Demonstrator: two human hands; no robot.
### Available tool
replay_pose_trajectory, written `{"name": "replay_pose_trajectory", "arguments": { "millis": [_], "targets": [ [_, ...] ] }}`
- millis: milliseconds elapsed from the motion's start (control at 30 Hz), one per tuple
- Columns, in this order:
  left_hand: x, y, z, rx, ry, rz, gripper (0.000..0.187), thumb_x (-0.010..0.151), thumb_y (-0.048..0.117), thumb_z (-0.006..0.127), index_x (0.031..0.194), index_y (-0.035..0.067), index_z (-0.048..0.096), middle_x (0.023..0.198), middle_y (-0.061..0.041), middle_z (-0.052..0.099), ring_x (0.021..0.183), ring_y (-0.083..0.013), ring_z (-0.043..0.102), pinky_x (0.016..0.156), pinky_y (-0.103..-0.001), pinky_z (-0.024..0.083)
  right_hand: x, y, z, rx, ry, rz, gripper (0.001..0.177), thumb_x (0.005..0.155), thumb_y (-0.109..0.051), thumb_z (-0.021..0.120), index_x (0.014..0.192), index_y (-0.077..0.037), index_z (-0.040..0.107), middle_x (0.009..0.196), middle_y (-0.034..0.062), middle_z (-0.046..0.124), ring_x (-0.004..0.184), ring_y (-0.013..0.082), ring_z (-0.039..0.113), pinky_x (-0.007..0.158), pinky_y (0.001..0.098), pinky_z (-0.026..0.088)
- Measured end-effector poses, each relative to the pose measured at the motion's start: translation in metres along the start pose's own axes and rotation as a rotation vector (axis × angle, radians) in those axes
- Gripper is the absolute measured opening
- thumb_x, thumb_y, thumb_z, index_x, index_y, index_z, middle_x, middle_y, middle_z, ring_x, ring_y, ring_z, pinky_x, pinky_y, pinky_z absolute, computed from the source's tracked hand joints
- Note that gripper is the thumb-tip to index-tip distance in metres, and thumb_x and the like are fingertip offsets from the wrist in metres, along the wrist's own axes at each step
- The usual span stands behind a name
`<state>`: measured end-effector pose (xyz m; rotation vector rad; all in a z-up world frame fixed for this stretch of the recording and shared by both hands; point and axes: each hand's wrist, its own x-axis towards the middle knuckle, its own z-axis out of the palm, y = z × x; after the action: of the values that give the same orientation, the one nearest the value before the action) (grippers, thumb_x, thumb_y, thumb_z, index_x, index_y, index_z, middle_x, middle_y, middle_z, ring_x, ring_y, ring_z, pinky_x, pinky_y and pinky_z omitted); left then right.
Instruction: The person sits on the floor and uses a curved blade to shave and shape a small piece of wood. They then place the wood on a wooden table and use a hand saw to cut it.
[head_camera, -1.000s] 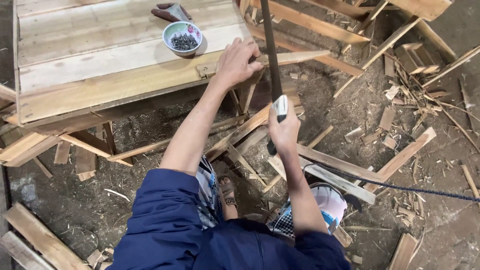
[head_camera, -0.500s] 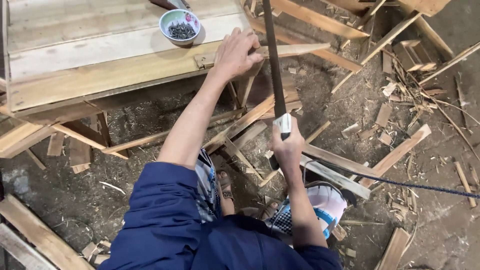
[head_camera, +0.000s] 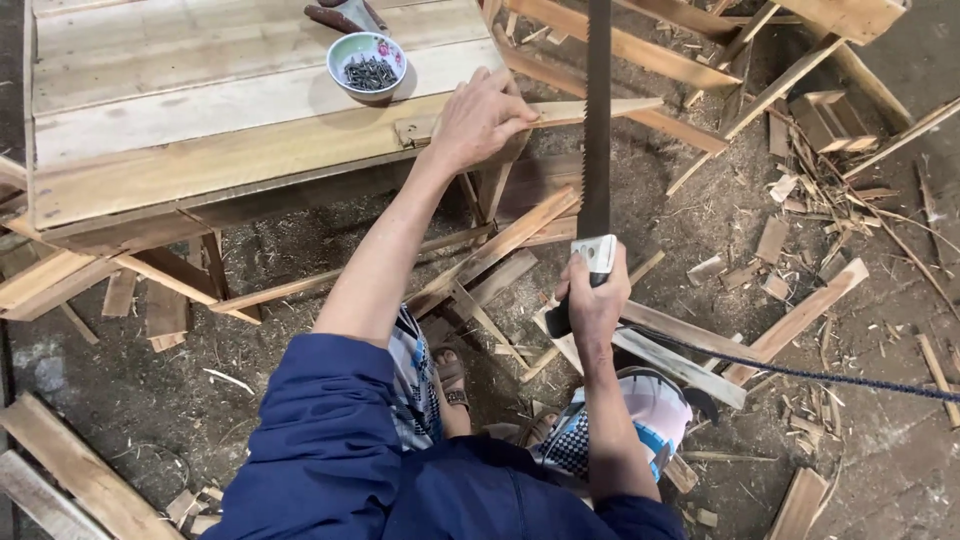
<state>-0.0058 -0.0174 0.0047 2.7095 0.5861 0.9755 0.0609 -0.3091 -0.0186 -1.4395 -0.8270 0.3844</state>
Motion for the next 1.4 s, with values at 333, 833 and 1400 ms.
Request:
{"name": "replay_pose_trajectory", "arguments": {
  "millis": [333, 833, 1400],
  "targets": [
    [0.004, -0.001, 0.006, -0.125, 0.148, -0.185, 0.008, 0.088, 0.007, 0.045, 0.09, 0.014, 0.045, 0.084, -0.003, 0.05, 0.069, -0.0149, 0.046, 0.06, -0.028, 0.047, 0.02, -0.02, -0.011, -0.076, -0.016, 0.018, 0.027, 0.099, -0.003, 0.056, 0.125, -0.002, 0.051, 0.072, 0.0048, 0.061, 0.048, 0.0124, 0.054, 0.043, 0.0241, 0.045],
    [0.002, 0.01, 0.0, -0.008, 0.011, -0.122, 0.029, 0.083, 0.038, 0.073, 0.094, 0.012, 0.076, 0.097, -0.003, 0.054, 0.093, -0.0222, 0.048, 0.079, -0.037, 0.044, 0.077, -0.016, -0.064, -0.411, 0.06, -0.377, 0.034, 0.105, -0.011, 0.064, 0.134, 0.0, 0.051, 0.079, 0.0083, 0.065, 0.051, 0.0155, 0.059, 0.042, 0.0303, 0.051],
    [-0.002, 0.021, -0.011, 0.003, 0.054, -0.122, 0.025, 0.09, 0.036, 0.066, 0.085, 0.012, 0.074, 0.089, -0.003, 0.051, 0.087, -0.022, 0.049, 0.076, -0.037, 0.046, 0.066, -0.062, -0.16, -0.387, 0.035, -0.265, 0.017, 0.112, -0.007, 0.058, 0.124, 0.003, 0.052, 0.08, 0.0074, 0.056, 0.055, 0.0148, 0.053, 0.043, 0.0289, 0.047]
  ]
}}
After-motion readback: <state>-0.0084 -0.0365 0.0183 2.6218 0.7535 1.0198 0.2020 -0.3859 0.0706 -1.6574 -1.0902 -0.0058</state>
